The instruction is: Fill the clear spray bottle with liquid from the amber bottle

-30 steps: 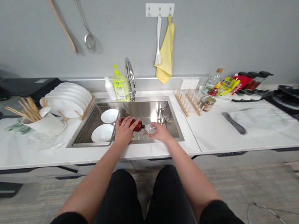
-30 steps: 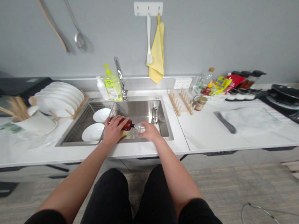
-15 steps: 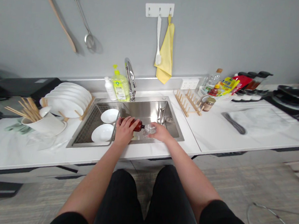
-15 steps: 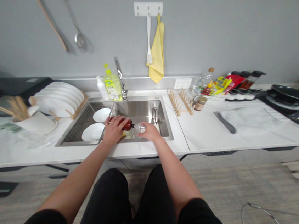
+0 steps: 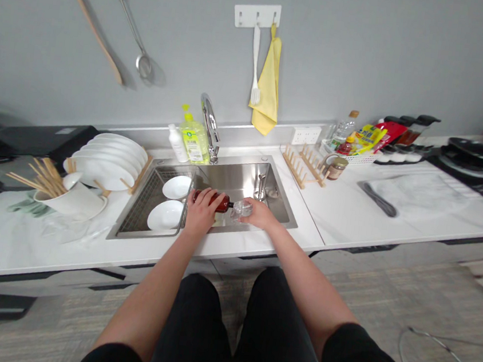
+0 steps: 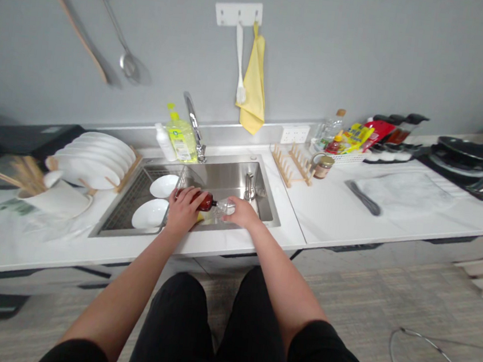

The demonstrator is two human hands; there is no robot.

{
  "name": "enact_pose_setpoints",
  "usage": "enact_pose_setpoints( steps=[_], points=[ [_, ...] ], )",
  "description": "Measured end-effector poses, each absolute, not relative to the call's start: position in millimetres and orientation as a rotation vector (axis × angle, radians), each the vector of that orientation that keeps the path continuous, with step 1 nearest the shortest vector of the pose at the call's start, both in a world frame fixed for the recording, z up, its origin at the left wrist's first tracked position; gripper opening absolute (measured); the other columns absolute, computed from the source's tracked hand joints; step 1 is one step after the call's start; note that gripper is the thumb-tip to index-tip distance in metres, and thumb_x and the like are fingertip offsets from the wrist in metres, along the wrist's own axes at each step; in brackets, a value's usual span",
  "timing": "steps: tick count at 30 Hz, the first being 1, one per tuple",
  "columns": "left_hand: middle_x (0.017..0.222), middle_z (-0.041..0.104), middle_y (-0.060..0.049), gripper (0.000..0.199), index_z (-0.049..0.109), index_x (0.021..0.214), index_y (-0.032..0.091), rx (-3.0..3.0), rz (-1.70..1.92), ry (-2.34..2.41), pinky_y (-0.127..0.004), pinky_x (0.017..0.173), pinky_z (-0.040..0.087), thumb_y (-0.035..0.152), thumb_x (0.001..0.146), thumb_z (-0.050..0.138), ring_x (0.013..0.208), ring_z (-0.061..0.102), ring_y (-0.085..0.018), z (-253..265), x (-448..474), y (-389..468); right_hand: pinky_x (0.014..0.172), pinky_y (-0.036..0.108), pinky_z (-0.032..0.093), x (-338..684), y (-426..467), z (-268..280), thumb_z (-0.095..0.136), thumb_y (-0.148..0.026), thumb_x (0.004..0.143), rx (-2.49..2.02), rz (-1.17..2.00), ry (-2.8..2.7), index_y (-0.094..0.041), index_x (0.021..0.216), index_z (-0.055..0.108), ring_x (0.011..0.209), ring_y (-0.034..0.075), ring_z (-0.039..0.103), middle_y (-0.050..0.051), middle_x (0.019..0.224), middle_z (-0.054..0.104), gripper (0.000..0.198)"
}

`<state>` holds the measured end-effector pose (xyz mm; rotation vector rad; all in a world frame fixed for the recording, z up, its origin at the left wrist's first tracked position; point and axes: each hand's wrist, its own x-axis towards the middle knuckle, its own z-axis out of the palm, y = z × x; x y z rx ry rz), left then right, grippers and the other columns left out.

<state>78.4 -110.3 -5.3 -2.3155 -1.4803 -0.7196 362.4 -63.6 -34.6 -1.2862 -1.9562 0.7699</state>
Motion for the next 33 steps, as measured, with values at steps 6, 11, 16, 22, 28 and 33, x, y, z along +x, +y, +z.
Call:
enact_pose_setpoints(
  steps=[6, 11, 16, 22, 28, 33],
  points=[
    [0.165, 0.072, -0.016, 0.071, 0.07, 0.166, 0.034, -2.314, -0.726, -1.475, -0.07, 0.145, 0.02, 0.009, 0.1, 0.063, 0.162, 0.058, -0.04, -6.4, 78.5, -110.3, 0.109, 0.051, 0.065, 363.0, -63.6, -35.0, 0.11, -0.033, 0.066, -1.269, 0.771, -1.958, -0.025, 0.132, 0.083, 0.12, 0.037, 0.084, 0.009, 0.128, 0.088, 0.071],
    [0.165, 0.072, -0.016, 0.07, 0.07, 0.166, 0.034, -2.316, -0.732, -1.484, -0.07, 0.145, 0.02, 0.009, 0.101, 0.062, 0.162, 0.059, -0.04, -5.9, 78.9, -110.9, 0.107, 0.049, 0.066, 363.3, -64.1, -34.4, 0.11, -0.033, 0.067, -1.264, 0.771, -1.96, -0.025, 0.132, 0.083, 0.117, 0.036, 0.084, 0.009, 0.126, 0.088, 0.071],
    [0.165, 0.072, -0.017, 0.07, 0.071, 0.165, 0.033, -2.323, -0.733, -1.481, -0.07, 0.145, 0.019, 0.009, 0.1, 0.062, 0.162, 0.059, -0.04, -3.5, 80.0, -112.1, 0.109, 0.048, 0.064, 363.0, -63.6, -33.8, 0.109, -0.032, 0.066, -1.265, 0.758, -1.966, -0.025, 0.13, 0.084, 0.117, 0.035, 0.084, 0.008, 0.125, 0.088, 0.07],
    [0.165, 0.072, -0.016, 0.07, 0.071, 0.166, 0.033, -2.32, -0.699, -1.504, -0.069, 0.145, 0.018, 0.009, 0.101, 0.062, 0.162, 0.059, -0.04, -1.2, 80.7, -112.9, 0.106, 0.048, 0.066, 363.5, -64.1, -32.5, 0.109, -0.033, 0.067, -1.247, 0.762, -1.978, -0.024, 0.129, 0.084, 0.116, 0.037, 0.084, 0.008, 0.124, 0.088, 0.067],
    [0.164, 0.073, -0.017, 0.066, 0.073, 0.164, 0.032, -2.31, -0.712, -1.481, -0.07, 0.143, 0.022, 0.009, 0.103, 0.061, 0.16, 0.061, -0.041, -0.9, 81.0, -112.8, 0.108, 0.05, 0.065, 364.0, -64.0, -32.3, 0.109, -0.032, 0.066, -1.246, 0.77, -1.974, -0.025, 0.13, 0.083, 0.118, 0.038, 0.083, 0.009, 0.126, 0.088, 0.069],
    [0.164, 0.073, -0.017, 0.066, 0.072, 0.164, 0.032, -2.316, -0.724, -1.5, -0.07, 0.143, 0.023, 0.011, 0.103, 0.061, 0.16, 0.061, -0.04, -1.0, 80.8, -112.0, 0.11, 0.053, 0.063, 363.9, -63.2, -33.0, 0.11, -0.033, 0.065, -1.238, 0.777, -1.957, -0.024, 0.129, 0.083, 0.118, 0.038, 0.083, 0.01, 0.126, 0.087, 0.07]
  ],
)
